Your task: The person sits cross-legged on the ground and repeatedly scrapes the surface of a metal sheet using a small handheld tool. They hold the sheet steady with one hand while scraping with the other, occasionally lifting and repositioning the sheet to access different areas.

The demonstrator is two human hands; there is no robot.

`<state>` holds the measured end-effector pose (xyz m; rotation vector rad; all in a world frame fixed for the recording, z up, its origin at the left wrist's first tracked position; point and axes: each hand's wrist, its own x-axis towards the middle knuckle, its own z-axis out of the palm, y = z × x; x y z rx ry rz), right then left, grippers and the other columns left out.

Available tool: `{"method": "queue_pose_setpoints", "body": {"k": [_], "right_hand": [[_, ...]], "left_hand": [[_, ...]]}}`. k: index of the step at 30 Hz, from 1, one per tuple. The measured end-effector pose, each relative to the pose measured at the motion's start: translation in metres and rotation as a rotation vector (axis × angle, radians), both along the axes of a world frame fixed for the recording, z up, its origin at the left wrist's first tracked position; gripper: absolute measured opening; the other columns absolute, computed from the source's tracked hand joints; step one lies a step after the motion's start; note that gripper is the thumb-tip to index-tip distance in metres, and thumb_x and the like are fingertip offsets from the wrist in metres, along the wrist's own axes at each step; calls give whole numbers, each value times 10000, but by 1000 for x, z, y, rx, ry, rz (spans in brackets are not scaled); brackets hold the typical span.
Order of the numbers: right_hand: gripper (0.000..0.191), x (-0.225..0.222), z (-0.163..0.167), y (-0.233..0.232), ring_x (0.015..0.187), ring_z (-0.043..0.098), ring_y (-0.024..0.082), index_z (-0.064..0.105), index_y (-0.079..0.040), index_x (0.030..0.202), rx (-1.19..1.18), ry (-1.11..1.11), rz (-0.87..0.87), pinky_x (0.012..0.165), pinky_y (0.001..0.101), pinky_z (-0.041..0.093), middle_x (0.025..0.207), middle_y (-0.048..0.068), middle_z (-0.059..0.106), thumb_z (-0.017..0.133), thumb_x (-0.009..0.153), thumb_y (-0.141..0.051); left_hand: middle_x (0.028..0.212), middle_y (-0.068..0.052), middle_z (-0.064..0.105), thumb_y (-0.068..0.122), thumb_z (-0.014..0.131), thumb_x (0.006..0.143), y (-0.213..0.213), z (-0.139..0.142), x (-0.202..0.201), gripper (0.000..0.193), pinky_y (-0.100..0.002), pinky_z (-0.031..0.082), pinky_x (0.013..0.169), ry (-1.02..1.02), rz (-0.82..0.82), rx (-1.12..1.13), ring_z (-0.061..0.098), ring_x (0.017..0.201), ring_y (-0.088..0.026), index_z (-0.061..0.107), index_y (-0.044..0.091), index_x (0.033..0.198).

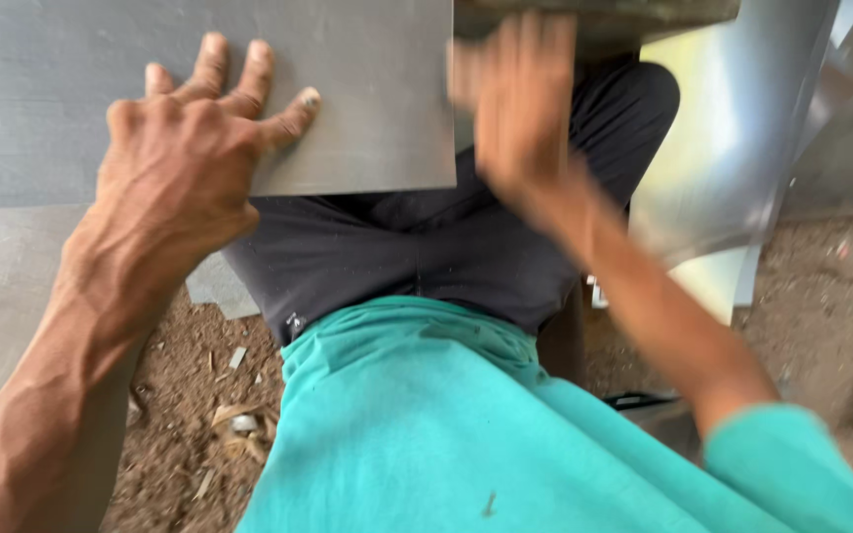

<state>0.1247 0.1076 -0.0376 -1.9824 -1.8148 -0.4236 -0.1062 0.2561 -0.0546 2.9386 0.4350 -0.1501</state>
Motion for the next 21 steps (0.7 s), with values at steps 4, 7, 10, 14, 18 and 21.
{"method": "queue_pose_setpoints", "body": {"k": [4, 7, 10, 14, 18, 21], "right_hand": [[69, -65, -36, -102, 762, 610, 172, 731, -25, 983, -176, 257, 231, 760, 345, 499, 928, 63, 675, 679, 952, -57], [64, -72, -64, -132, 739, 616, 144, 726, -22, 963, -96, 666, -63, 729, 314, 519, 929, 54, 681, 690, 960, -76], [218, -46, -73, -112, 653, 453, 49, 767, -8, 1098, 35, 1309, -481, 602, 216, 384, 773, -11, 556, 630, 1075, -176], [188, -22, -58, -78, 606, 447, 30, 728, -2, 904, 136, 1732, -420, 530, 218, 389, 852, -30, 665, 685, 926, -184], [108, -34, -57, -64, 580, 456, 53, 732, -18, 867, -13, 1650, -422, 534, 223, 374, 706, -35, 557, 792, 864, -109], [131, -54, -68, -52, 576, 439, 59, 695, -30, 802, 31, 1702, -264, 535, 223, 340, 683, -29, 533, 809, 864, -40]], "left_hand": [[1677, -81, 393, 11, 797, 725, 14, -8, 0, 1001, -562, 533, 954, 161, 62, 22, 485, 1350, -382, 461, 431, 1570], [1617, -73, 452, 114, 805, 697, 0, -4, -3, 950, -500, 555, 998, -11, -16, 204, 528, 1357, -327, 460, 358, 1548], [1472, -180, 578, 283, 833, 819, -43, 6, -14, 672, -519, 580, 868, -301, -41, -233, 625, 1205, -352, 583, 117, 1420], [1081, -146, 762, 407, 806, 867, -98, -17, -13, 507, -358, 579, 833, -386, 381, -1225, 722, 1011, -237, 713, 48, 1213], [722, -67, 669, 471, 670, 985, -69, -61, -25, 476, -256, 553, 593, -1183, 764, -2014, 632, 626, -139, 690, 4, 897], [821, -94, 710, 269, 724, 969, -50, -71, -54, 276, -295, 623, 680, -1281, 1066, -1621, 733, 754, -186, 663, 8, 907]]}}
